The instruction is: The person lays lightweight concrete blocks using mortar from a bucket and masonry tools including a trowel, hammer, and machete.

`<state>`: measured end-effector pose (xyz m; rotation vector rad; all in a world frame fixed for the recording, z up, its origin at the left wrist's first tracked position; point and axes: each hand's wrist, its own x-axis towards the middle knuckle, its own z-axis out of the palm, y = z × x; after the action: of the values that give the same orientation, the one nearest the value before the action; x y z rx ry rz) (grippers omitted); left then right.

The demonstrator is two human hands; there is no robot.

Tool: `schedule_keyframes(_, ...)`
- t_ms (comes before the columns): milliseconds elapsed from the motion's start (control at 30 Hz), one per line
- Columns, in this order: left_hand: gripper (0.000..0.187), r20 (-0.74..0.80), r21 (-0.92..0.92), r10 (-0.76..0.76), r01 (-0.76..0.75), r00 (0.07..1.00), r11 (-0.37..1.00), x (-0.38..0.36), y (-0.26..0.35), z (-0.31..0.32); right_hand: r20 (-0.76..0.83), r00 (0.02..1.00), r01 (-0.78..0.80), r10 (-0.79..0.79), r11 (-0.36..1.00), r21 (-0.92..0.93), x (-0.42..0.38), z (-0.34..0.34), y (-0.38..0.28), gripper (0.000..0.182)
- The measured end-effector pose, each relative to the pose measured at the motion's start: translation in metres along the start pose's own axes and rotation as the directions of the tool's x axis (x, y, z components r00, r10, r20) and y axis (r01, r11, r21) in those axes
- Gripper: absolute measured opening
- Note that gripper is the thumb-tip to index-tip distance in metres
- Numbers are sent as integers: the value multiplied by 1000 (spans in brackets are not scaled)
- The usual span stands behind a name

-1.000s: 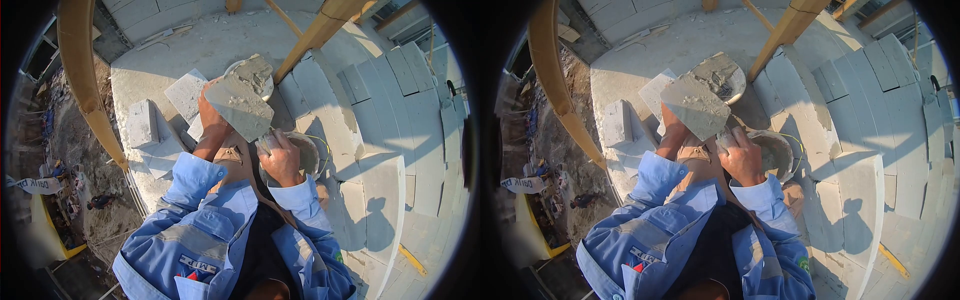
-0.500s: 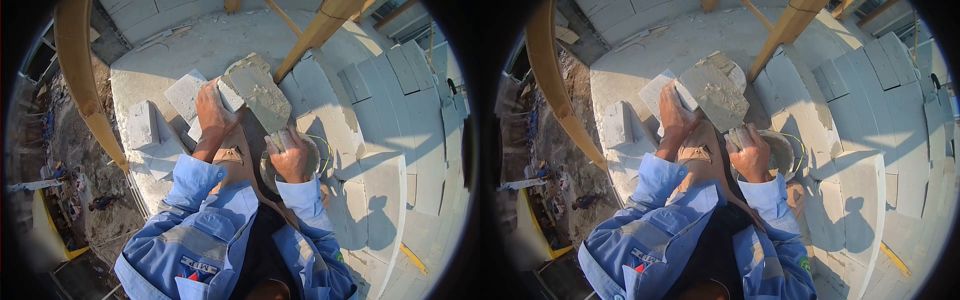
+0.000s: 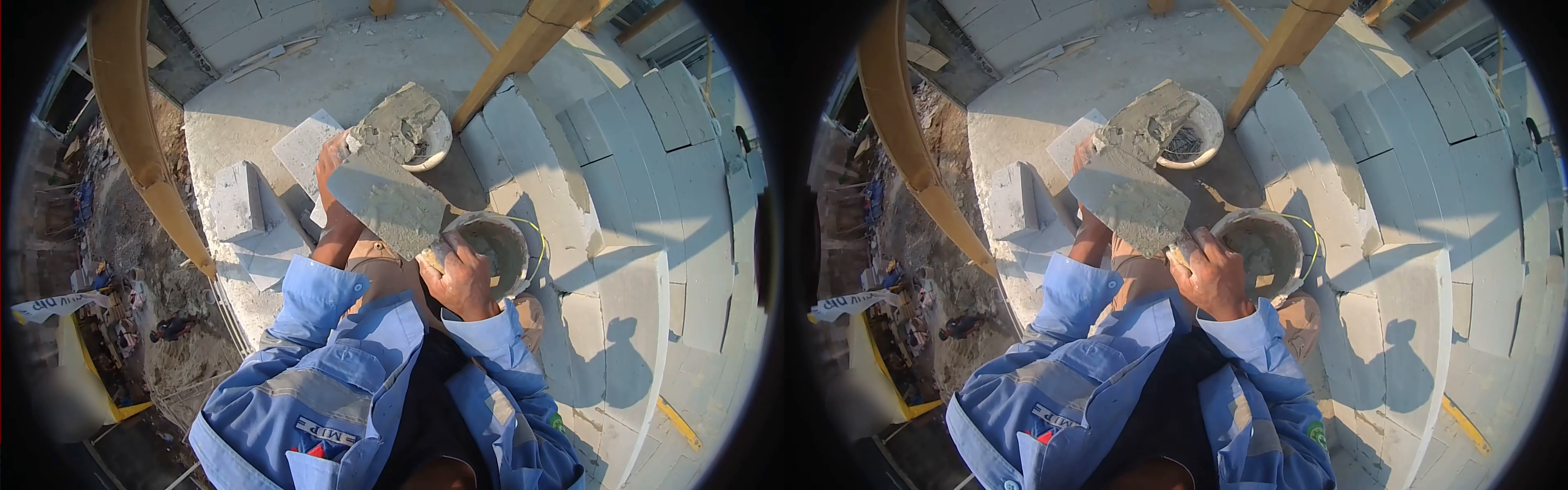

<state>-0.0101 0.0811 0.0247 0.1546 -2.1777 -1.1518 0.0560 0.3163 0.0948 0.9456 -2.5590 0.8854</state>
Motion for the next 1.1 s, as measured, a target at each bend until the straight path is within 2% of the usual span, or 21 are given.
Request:
schedule_keyframes(100,76,7,59,44,-45,999,997,-1,1,-3,-40,999,-19,20,1000,11,1,-8,3,28)
schedule_keyframes(200,82,-3,134,75,-74,997,988,5,37,-13,-42,995,-86,86,996,-4,15,-15,16,25)
schedule_keyframes(333,84,-32,174,51,-45,998,984,4,36,-16,-35,990,-140,139,990,-25,30,-16,28,22)
schedule_keyframes(500,81,-59,142,51,-42,997,989,5,34,-19,67,988,-125,139,976,-178,38,-16,41,26)
schedule_keyframes(567,80,-49,123,30,-24,998,992,5,34,-22,60,985,-130,161,928,-349,42,-15,50,26)
schedule_keyframes(733,79,-53,119,39,-33,998,992,5,33,-24,79,974,-169,213,911,-377,53,-25,53,27)
schedule_keyframes(833,78,-55,106,27,-21,998,994,4,32,-24,30,973,-205,227,923,-325,52,-26,53,27)
schedule_keyframes(900,78,-54,100,22,-17,998,995,4,31,-25,66,960,-261,274,953,-156,53,-27,50,30)
schedule_keyframes(933,77,-60,101,24,-18,998,995,5,31,-25,66,959,-263,276,952,-156,49,-19,54,30)
schedule_keyframes(1000,77,-67,103,26,-19,997,995,7,32,-25,-125,975,-193,186,980,-47,36,9,65,36)
schedule_keyframes(1033,77,-74,90,5,2,997,996,8,34,-25,-124,975,-192,185,980,-45,37,17,61,36)
schedule_keyframes(1100,78,-80,80,-14,21,997,997,9,31,-25,-75,949,-281,305,932,230,37,33,48,46)
